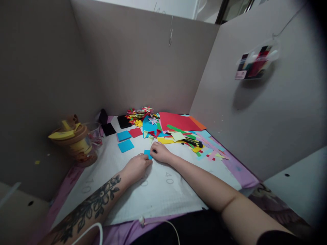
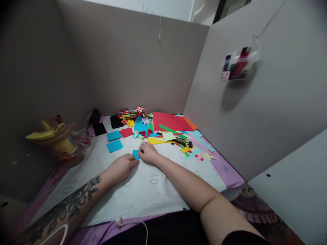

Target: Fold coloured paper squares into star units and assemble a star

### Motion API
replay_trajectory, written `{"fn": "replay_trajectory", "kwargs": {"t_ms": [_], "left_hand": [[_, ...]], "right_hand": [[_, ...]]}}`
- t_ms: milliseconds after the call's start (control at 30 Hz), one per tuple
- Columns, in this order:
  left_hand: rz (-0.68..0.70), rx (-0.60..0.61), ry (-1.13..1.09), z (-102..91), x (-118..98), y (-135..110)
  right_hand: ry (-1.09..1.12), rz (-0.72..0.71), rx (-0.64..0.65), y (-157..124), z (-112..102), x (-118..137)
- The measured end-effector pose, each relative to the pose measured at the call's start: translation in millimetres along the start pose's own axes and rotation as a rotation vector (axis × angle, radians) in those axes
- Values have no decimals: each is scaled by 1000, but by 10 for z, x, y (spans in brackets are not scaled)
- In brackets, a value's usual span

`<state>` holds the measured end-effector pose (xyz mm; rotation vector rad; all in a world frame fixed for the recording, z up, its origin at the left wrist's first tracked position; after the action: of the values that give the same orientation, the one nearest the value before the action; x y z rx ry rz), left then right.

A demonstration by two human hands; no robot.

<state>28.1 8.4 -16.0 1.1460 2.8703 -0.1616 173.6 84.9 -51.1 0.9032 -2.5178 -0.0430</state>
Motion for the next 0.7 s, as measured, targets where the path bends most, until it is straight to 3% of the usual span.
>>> {"fn": "replay_trajectory", "kwargs": {"t_ms": [133,367,700], "left_hand": [[-24,19,20,-11,-35,6],[-52,33,12,-45,-58,-4],[-41,37,51,-59,-56,-21]], "right_hand": [[-47,55,15,-21,-2,27],[-137,279,-40,-40,-66,-51],[-154,346,-199,-70,-154,-120]]}}
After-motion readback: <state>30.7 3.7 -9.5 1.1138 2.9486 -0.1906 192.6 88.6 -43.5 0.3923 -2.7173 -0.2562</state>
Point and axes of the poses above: each hand's wrist, its own y-axis towards the middle knuckle, its own z-axis out of the palm, x = y × z, the point moved 2 cm from there along y, towards the middle knuckle, and after that the axes turned 9 degrees about x, right-handed, at the moved point
